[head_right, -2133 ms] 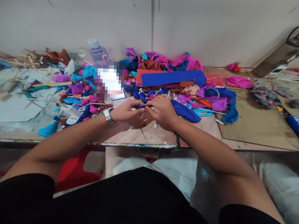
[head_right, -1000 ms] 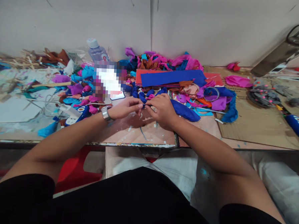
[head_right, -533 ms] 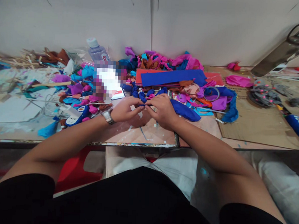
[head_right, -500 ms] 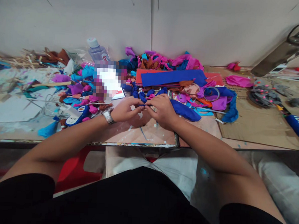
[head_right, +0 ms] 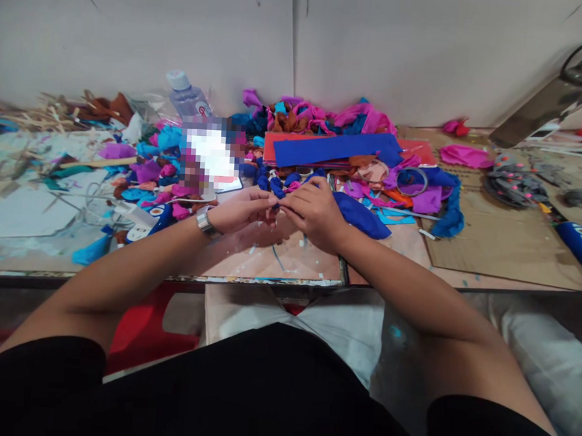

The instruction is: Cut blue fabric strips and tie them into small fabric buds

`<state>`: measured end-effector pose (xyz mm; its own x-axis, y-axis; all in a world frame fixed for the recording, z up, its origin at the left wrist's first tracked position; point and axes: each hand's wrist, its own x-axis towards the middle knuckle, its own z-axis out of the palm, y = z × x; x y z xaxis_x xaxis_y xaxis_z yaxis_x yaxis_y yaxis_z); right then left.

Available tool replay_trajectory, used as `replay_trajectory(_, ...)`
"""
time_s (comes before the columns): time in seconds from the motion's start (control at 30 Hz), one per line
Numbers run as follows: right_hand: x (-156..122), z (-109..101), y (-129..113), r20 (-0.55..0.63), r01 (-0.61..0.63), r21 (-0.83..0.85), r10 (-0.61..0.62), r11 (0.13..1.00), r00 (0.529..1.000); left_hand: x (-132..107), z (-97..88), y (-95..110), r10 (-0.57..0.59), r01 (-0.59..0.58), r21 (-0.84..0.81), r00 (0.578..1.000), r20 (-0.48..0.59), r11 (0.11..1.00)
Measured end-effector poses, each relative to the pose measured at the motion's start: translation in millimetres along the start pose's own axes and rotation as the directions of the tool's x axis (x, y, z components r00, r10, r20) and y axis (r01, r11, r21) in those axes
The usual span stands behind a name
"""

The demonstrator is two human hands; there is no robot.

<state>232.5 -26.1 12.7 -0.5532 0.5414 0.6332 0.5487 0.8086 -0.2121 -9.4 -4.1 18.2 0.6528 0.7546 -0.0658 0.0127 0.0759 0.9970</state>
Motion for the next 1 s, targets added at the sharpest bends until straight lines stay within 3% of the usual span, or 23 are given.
replay_trajectory(0.17,0.3,1.3,3.3,-0.032,0.096,-0.018,-0.097,0.995,0.995,0.1,-0.3,-0.7,-0.082,0.079,-0.123,0.997,-0.015,0.989)
replay_trajectory(0.33,0.3,2.4,4.1,-0.040,0.079,-0.027,-0.080,0.996,0.996,0.1,-0.2,1.9,-0.093,0.094,-0.106,0.996,0.019,0.990)
replay_trajectory(0.47,-0.1,2.3,2.2,-0.052,0.037,-0.012,-0.038,0.999,0.998,0.8,-0.9,5.1,0.033,-0.033,0.147,0.999,0.004,0.989)
replay_trajectory(0.6,0.0,1.5,1.0,-0.049,0.025,0.005,-0.024,1.000,0.998,1.0,-1.8,6.6,0.175,-0.133,0.418,0.982,-0.063,0.899)
replay_trajectory(0.87,0.0,1.7,0.3,-0.055,-0.019,0.008,0.020,1.000,0.998,-2.5,1.0,6.5,0.394,-0.231,0.676,0.914,-0.097,0.700)
replay_trajectory(1.0,0.1,1.4,-0.6,-0.081,-0.015,0.008,0.016,1.000,0.997,-3.4,1.8,7.6,0.430,-0.259,0.692,0.899,-0.083,0.674)
